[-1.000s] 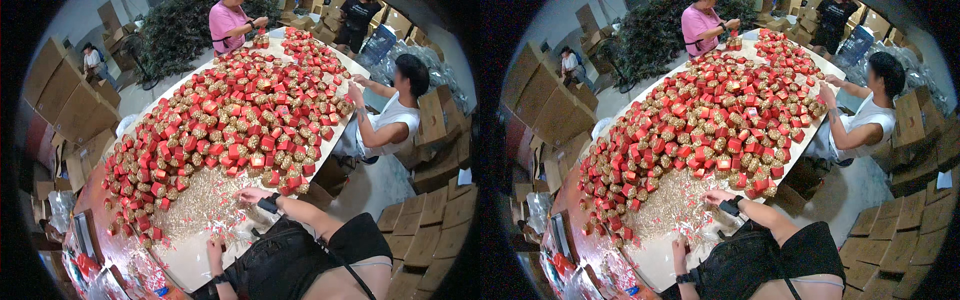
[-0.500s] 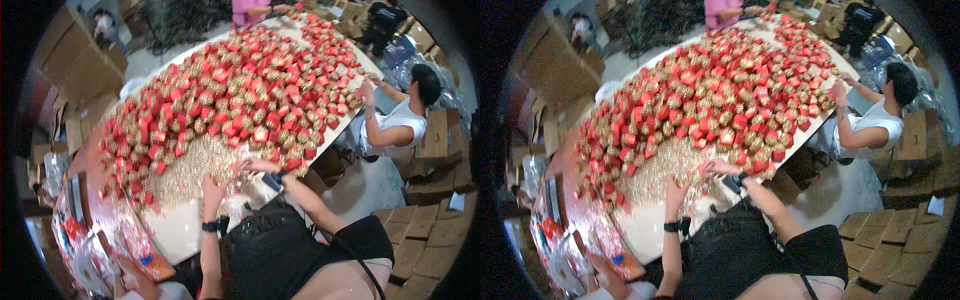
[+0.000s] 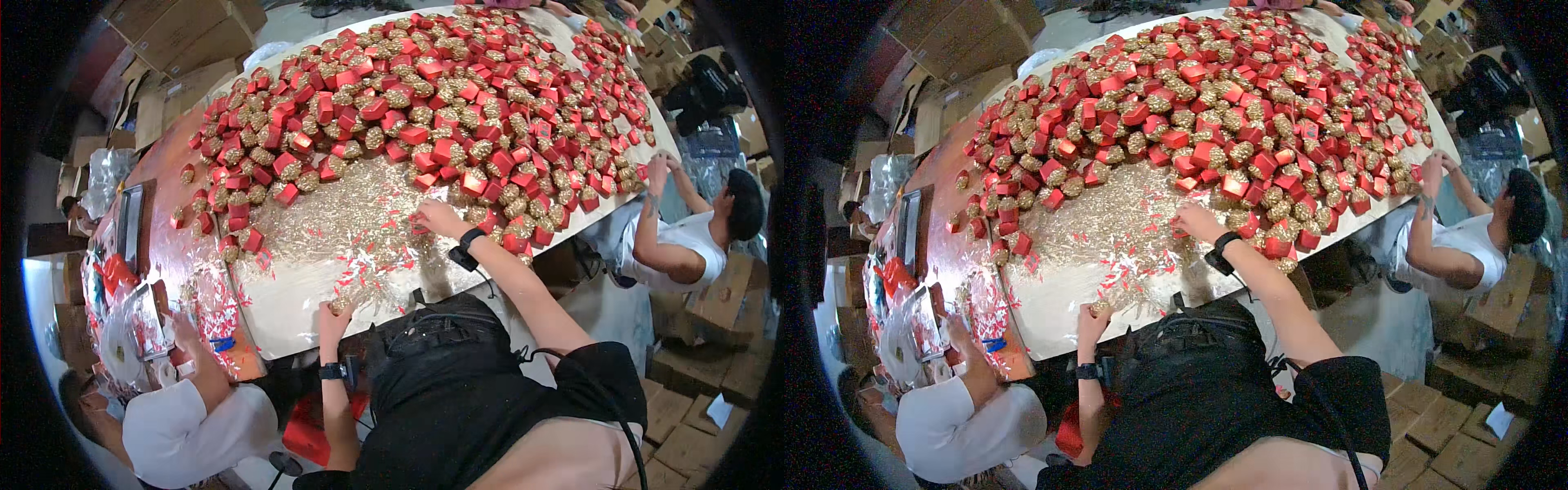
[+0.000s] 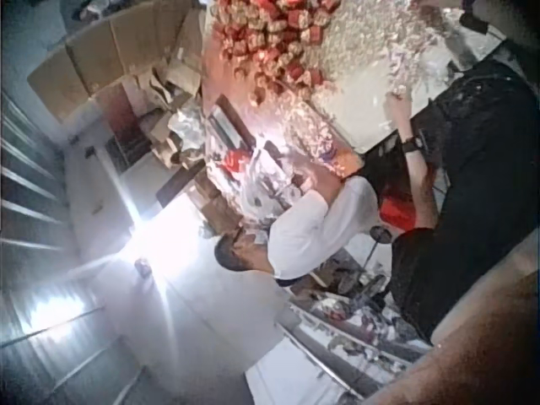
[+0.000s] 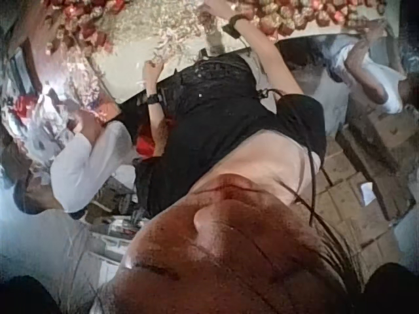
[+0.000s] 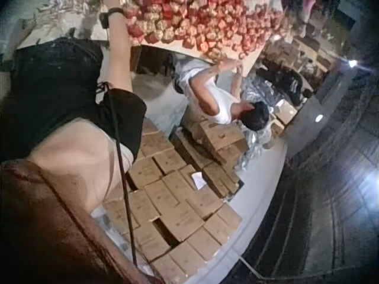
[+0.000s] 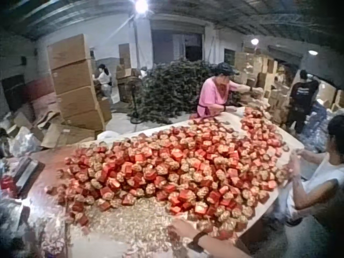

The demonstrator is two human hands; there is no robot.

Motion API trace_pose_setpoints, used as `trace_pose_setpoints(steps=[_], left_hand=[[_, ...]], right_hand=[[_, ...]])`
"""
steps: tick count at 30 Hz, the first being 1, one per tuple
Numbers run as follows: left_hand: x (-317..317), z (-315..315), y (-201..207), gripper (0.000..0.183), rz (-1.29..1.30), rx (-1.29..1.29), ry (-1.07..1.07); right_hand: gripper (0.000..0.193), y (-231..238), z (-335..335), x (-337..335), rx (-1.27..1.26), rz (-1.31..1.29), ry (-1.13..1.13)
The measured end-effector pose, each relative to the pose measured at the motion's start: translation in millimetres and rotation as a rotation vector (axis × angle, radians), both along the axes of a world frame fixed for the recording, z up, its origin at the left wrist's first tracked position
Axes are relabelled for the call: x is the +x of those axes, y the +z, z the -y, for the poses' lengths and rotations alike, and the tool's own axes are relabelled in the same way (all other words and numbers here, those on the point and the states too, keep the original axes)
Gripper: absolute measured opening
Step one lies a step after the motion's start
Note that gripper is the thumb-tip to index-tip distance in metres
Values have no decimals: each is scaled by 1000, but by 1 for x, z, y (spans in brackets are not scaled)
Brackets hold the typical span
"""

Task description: Manually assemble or sort small red and gold textured objects on a large workspace table.

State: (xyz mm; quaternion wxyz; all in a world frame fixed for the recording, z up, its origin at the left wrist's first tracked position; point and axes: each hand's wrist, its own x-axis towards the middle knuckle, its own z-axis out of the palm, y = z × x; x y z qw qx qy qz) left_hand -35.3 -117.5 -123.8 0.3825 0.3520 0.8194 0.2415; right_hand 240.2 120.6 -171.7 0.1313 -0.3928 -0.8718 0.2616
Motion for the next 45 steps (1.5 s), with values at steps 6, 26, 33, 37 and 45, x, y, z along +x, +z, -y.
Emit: trace_pose_setpoints(steps=[6,26,33,37,45], left_hand=[[18,-10,14,52,90,37,-43],[49,-86,28,67,-94,126,-292],[49,-91,50,64,18,416,-154],[55,-102,81,56,-78,562,-177],[73,-105,109,59,-140,654,-176]], right_hand=[[23,-36,10,-28,-185,-48,-55],[21,-38,21,-61,153,-98,-212],[14,67,28,-54,-579,-529,-222],[13,126,43,-51,-403,-519,47],[21,152,59,-55,-259,-614,-32]])
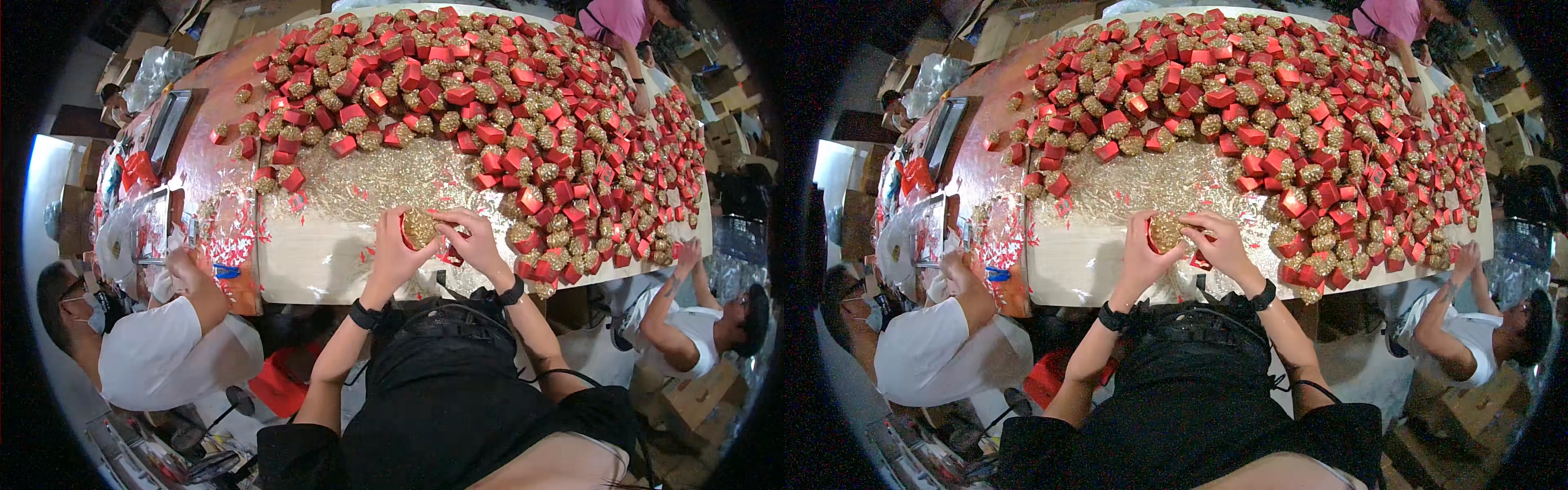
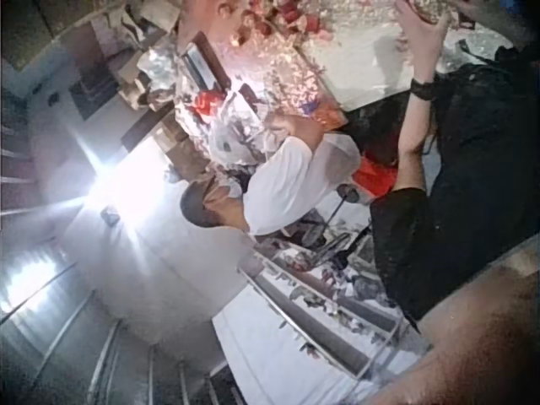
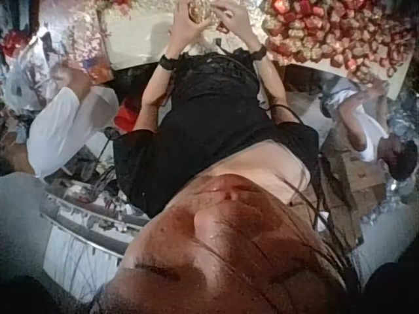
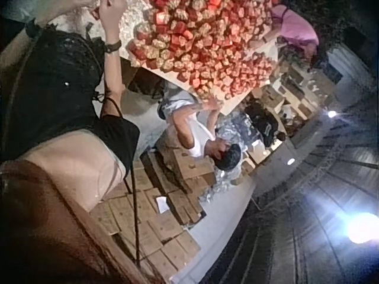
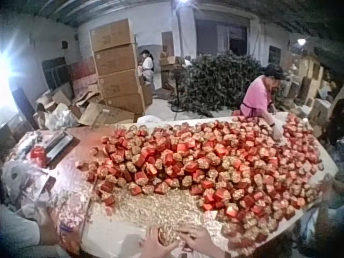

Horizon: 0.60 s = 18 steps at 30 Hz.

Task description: Manually assemble or sort small red and gold textured objects on a large workspace table.

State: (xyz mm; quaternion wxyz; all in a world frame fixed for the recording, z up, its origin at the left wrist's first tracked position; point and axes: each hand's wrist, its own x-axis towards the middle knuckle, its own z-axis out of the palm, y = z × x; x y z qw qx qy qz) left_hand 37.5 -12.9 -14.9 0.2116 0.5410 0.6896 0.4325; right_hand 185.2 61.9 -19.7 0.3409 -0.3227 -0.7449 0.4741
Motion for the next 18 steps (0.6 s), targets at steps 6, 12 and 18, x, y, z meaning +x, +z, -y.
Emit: trace_pose_setpoints(steps=[6,12,18], left_hand=[[6,3,3,59,-58,20,32],[7,5,9,59,-103,42,13],[1,12,6,61,-85,39,-49]], right_hand=[[16,-4,-2,6,-12,-62,-5],[15,0,-7,9,-176,-16,54],[16,1,-4,6,-284,9,99]])
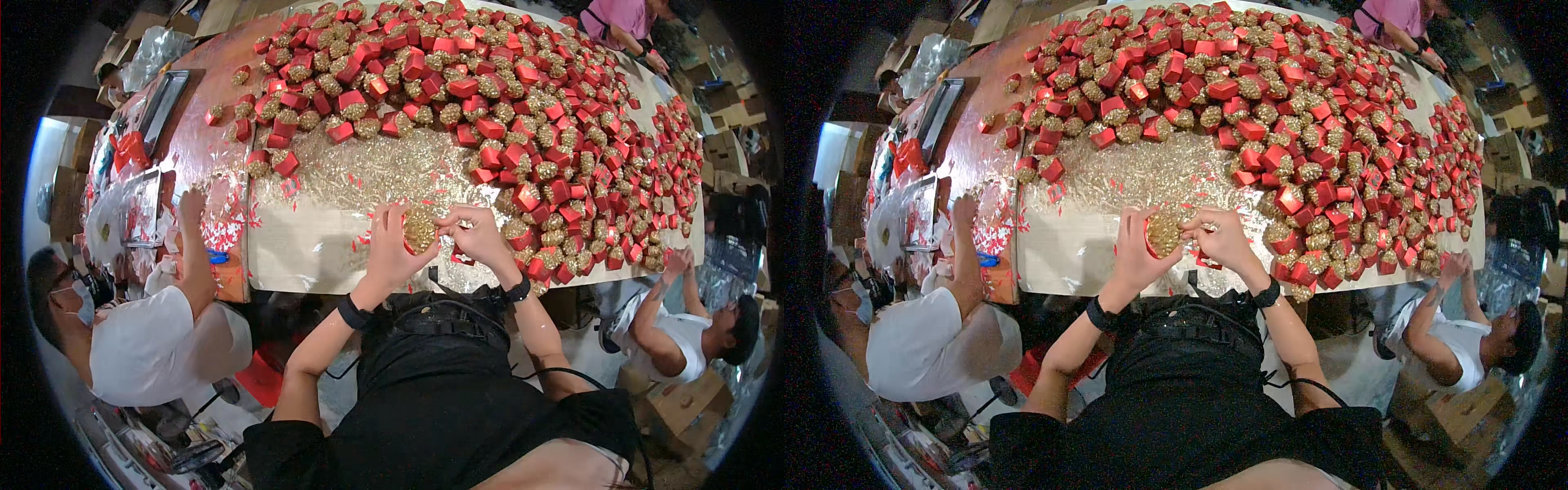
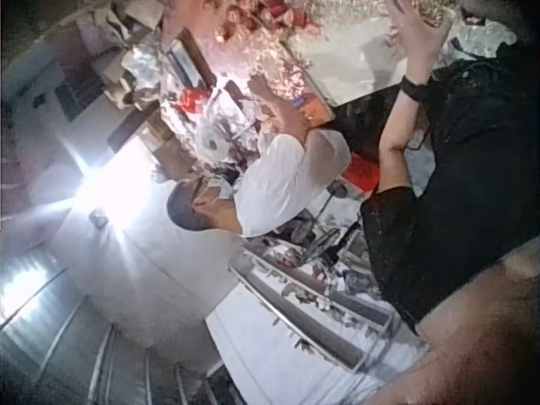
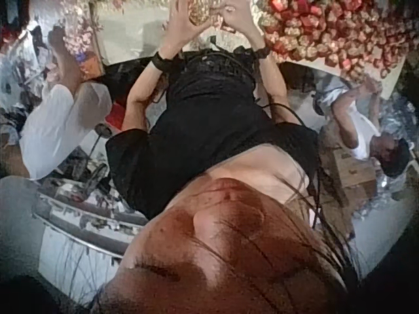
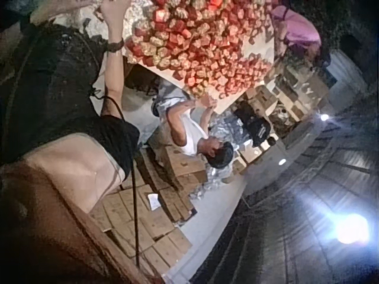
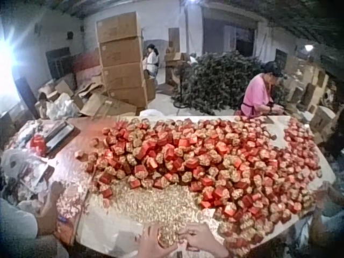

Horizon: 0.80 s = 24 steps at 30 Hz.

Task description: Manually assemble or sort small red and gold textured objects on a large workspace table.

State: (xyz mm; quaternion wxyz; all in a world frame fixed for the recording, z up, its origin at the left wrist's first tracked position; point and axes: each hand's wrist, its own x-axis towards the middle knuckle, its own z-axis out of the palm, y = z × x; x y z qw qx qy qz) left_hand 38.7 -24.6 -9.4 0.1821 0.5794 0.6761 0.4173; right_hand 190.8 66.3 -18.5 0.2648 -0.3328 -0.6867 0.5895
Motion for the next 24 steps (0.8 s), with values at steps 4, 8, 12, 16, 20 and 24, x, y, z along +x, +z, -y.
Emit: trace_pose_setpoints(steps=[4,8,12,16,20,24], left_hand=[[-5,9,-8,64,30,4,-2],[-9,17,-9,63,-185,41,56],[-21,17,-13,68,-117,57,-14],[-94,-4,-61,65,122,-177,-193],[-191,-20,-119,48,-189,-715,288],[-253,4,-189,41,-640,-455,327]], right_hand=[[16,9,5,-10,-181,-6,-21],[16,11,9,-20,27,167,64],[9,10,15,-24,-29,184,8],[6,-2,-4,8,53,258,-315],[23,3,-53,120,-128,-233,-936],[26,27,-50,140,-527,-743,-1399]])
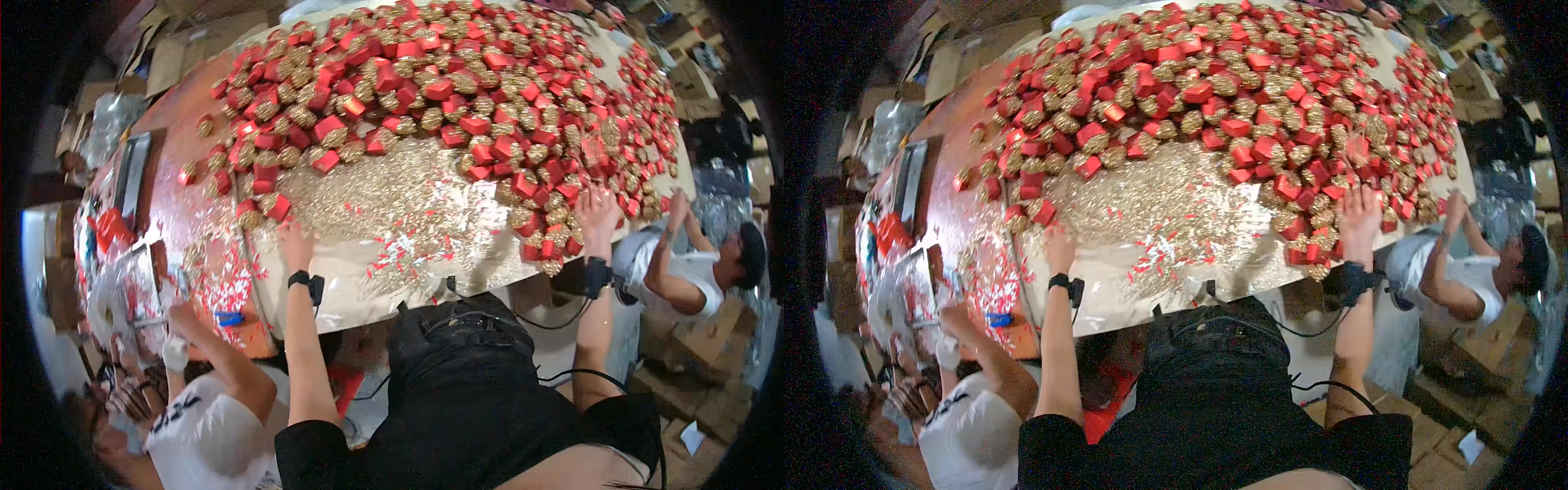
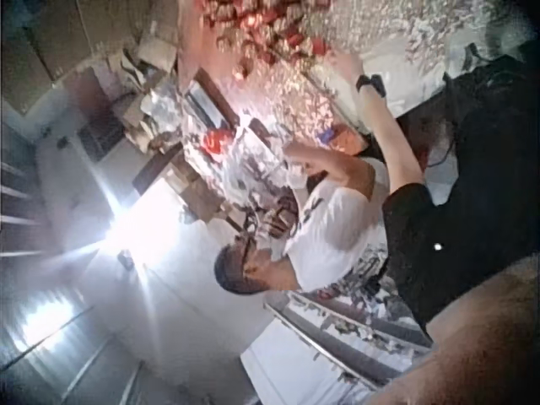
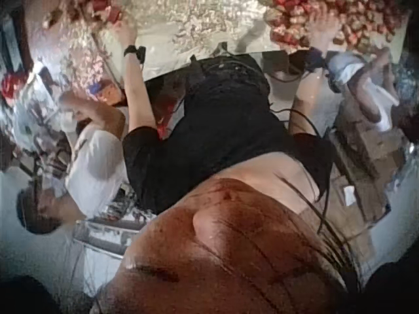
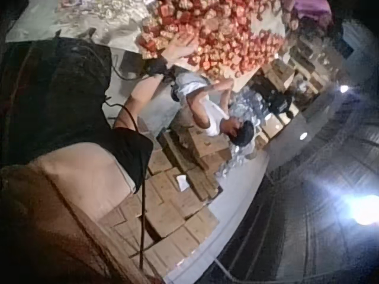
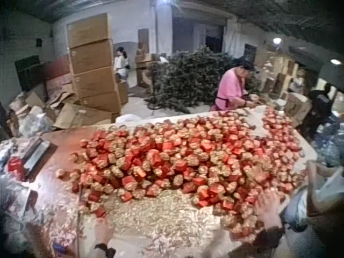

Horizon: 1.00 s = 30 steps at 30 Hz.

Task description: Manually assemble or sort small red and gold textured objects on a large workspace table.

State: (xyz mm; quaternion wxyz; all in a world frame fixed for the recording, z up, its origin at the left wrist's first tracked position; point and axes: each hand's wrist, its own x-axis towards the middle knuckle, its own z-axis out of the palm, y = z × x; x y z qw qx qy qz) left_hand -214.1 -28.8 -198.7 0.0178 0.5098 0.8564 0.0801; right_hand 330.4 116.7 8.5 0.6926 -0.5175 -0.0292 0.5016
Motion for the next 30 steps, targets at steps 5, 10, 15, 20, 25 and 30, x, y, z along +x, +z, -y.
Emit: trace_pose_setpoints(steps=[5,10,15,20,25,30], left_hand=[[21,-29,-3,26,-94,-89,-34],[55,-29,-12,25,-376,-269,-63],[69,-30,15,37,-188,26,106],[16,-27,-3,51,82,-65,-10],[79,-40,-1,47,293,-132,-273],[212,-44,59,40,688,8,-293]], right_hand=[[17,-77,40,12,7,106,257],[18,-112,38,-64,-73,294,857],[19,-128,33,-129,161,1197,1595],[21,-137,53,-154,492,1256,1962],[35,-153,43,-160,235,884,2152],[48,-135,40,-181,-394,32,1647]])
